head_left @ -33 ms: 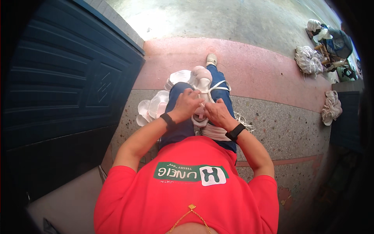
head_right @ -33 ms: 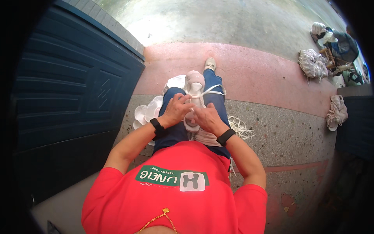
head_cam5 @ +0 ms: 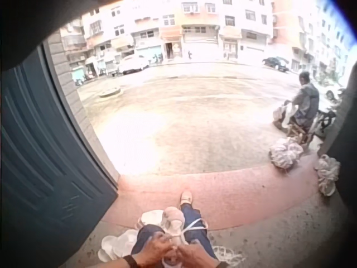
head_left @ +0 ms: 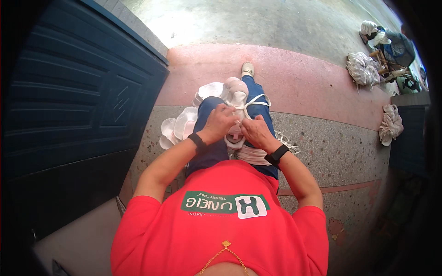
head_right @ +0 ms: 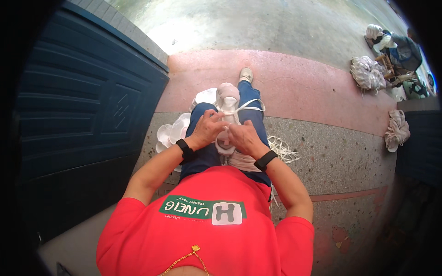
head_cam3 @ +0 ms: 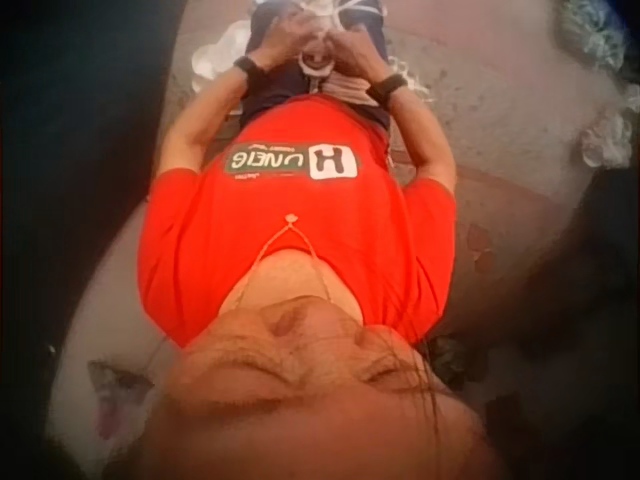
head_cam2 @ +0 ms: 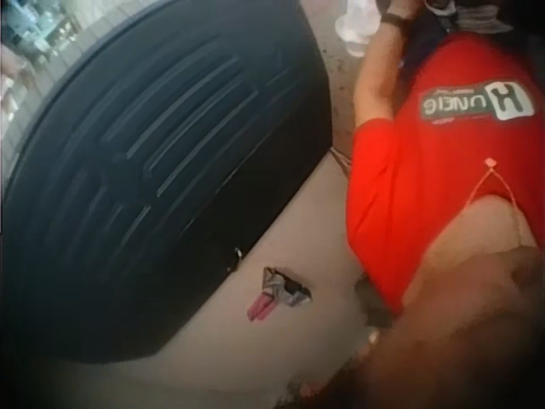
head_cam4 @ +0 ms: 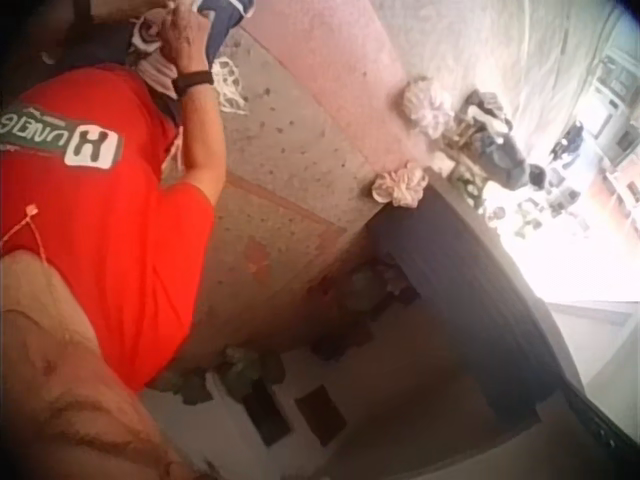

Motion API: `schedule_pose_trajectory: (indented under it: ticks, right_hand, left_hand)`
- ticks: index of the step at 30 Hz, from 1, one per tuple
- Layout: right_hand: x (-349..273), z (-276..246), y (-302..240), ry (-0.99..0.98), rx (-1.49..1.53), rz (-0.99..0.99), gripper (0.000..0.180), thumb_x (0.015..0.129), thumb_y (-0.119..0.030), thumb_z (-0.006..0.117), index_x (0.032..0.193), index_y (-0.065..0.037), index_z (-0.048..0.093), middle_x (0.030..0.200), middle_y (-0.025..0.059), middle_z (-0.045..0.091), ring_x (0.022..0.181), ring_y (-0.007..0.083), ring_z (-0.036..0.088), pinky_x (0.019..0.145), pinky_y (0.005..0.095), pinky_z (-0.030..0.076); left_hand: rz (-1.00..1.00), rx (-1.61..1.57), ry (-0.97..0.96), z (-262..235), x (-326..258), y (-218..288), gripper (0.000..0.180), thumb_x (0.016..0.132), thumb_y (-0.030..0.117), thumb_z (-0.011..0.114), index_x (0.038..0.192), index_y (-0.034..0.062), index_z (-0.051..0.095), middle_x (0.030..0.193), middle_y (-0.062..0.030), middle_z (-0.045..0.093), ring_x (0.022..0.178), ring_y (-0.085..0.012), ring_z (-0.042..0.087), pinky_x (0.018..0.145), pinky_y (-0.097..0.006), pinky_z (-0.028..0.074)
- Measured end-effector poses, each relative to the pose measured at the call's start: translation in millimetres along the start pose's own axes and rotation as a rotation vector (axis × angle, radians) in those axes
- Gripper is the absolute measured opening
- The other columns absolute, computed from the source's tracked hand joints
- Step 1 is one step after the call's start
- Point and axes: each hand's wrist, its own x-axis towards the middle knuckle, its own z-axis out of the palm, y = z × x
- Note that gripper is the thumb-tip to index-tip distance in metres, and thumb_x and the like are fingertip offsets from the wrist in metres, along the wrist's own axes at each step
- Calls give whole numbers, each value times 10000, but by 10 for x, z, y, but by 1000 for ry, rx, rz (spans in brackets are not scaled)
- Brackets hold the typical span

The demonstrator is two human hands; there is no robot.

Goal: Lacing white shoes while sitting in a workshop area.

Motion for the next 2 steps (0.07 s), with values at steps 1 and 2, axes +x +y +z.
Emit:
schedule_pose_trajectory:
  ticks: [1, 2]
  right_hand:
    - [-67, -32, 3, -8, 33, 39, 156, 937, -229, 599, 979, -79, 613, 808, 138, 706, 750, 315, 663, 760, 458, 393]
    - [-107, -72, 29, -4, 26, 47, 156, 937, -229, 599, 979, -79, 613, 808, 138, 706, 750, 315, 663, 760, 458, 393]
  left_hand:
    - [-17, -103, -68, 28, 54, -57, 310, 778, 161, 784, 1087, 149, 754, 1309, -60, 620, 1157, -322, 525, 904, -473, 496]
    - [-8, -109, -67, 87, 77, -50, 310, 778, 161, 784, 1087, 149, 754, 1309, -60, 620, 1157, -322, 525, 904, -473, 496]
